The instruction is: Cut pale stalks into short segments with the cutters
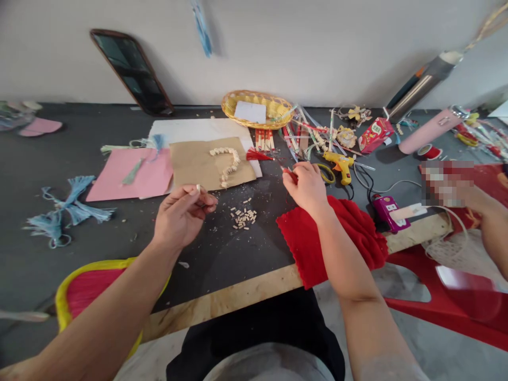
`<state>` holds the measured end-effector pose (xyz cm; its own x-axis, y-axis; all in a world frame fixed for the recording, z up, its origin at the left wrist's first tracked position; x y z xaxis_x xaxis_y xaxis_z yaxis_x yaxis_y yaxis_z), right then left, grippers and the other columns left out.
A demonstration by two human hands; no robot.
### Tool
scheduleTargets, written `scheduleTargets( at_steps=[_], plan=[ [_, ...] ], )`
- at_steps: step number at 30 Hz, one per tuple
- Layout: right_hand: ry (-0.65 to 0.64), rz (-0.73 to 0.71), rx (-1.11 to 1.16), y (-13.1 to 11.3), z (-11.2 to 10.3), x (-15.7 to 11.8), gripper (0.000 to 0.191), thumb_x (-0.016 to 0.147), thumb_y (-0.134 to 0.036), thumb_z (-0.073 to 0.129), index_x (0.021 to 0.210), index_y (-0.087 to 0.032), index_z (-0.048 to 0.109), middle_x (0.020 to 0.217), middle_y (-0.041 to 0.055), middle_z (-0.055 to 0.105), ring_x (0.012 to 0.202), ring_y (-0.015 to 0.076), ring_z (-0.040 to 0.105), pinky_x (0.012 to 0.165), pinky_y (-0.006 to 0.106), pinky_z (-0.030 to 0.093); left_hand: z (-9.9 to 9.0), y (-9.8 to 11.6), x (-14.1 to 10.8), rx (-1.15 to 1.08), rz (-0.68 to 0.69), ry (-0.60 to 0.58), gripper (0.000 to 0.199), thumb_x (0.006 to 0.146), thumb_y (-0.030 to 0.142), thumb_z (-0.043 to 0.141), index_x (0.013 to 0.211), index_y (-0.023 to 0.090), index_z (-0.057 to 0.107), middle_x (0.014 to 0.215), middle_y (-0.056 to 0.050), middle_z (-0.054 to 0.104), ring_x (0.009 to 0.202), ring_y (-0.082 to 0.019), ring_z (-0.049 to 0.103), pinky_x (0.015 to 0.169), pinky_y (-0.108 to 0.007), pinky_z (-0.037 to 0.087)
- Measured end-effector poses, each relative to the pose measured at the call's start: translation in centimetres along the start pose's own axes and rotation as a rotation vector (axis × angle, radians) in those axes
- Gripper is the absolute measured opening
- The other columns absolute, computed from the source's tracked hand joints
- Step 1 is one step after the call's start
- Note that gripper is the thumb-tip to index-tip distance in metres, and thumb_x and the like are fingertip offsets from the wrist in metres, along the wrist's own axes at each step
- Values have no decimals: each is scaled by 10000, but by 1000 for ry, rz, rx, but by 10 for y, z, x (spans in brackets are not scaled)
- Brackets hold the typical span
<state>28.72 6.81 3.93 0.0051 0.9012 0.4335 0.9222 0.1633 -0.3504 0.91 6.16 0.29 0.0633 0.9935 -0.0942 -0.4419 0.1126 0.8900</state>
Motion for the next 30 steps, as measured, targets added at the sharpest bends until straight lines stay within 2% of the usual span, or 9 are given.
scheduleTargets(
  at_steps=[3,6,10,13,16,19,21,26,30],
  plan=[
    [24,120,266,8,-8,2,328,924,-490,491,868,-205,642,960,71,678,871,222,624,831,413,525,-1,-2,0,-3,-8,23,185,651,317,819,683,194,685,636,3,683,599,-115,643,521,-205,475],
    [10,109,517,1,-9,-1,400,958,-553,387,1124,-246,582,1016,60,677,950,215,657,772,371,539,-1,-3,0,-8,-7,42,208,610,311,853,667,190,694,662,5,692,608,-114,654,521,-204,479],
    [-145,-71,676,-28,-4,-7,363,985,-488,299,1212,-283,493,1327,119,570,1206,272,584,844,470,534,1,-4,0,3,-11,31,229,591,312,872,676,185,702,654,8,687,600,-103,648,517,-193,473],
    [-236,-81,759,-43,-2,-13,260,959,-385,372,1159,-283,504,1356,120,550,1225,307,569,862,534,524,1,-4,-1,18,-19,35,246,587,335,875,676,184,702,672,0,687,596,-106,640,508,-197,472],
    [-246,-79,717,-50,-2,-15,195,910,-328,475,1084,-265,535,1333,98,558,1233,289,557,923,511,514,1,-5,0,11,-36,28,265,598,363,871,699,177,711,688,-12,688,606,-107,636,510,-196,472],
    [-181,-173,545,-57,-4,-17,43,878,-284,546,877,-241,551,1328,92,553,1233,269,539,1004,478,475,2,-6,0,-8,-38,12,258,613,353,869,713,172,715,699,-13,690,615,-99,630,515,-191,471],
    [-168,-260,405,-63,-2,-20,72,874,-260,563,810,-234,542,1322,98,553,1219,271,533,1032,477,449,1,-7,0,-26,-37,9,252,614,338,873,718,173,714,732,-13,695,630,-96,631,520,-187,472],
    [-294,-345,124,-70,15,-26,86,897,-272,567,968,-236,598,1352,104,545,1183,307,526,983,529,452,0,-8,0,-5,-37,0,252,663,363,844,753,175,702,698,-3,669,643,-100,628,535,-190,478],
    [-321,-387,143,-73,19,-29,129,906,-277,569,1028,-241,589,1401,102,522,1225,309,516,988,533,451,0,-8,0,20,-37,-4,288,681,409,827,773,177,681,667,10,660,631,-98,623,537,-196,480]
  ],
)
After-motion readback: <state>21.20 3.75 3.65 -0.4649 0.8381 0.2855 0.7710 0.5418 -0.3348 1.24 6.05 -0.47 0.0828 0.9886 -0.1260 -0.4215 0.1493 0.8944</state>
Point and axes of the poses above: each hand's wrist, its own x-axis towards the middle knuckle, its own z-axis out of the palm, y = z × x, the point moved 6 cm from there along x, towards the middle knuckle
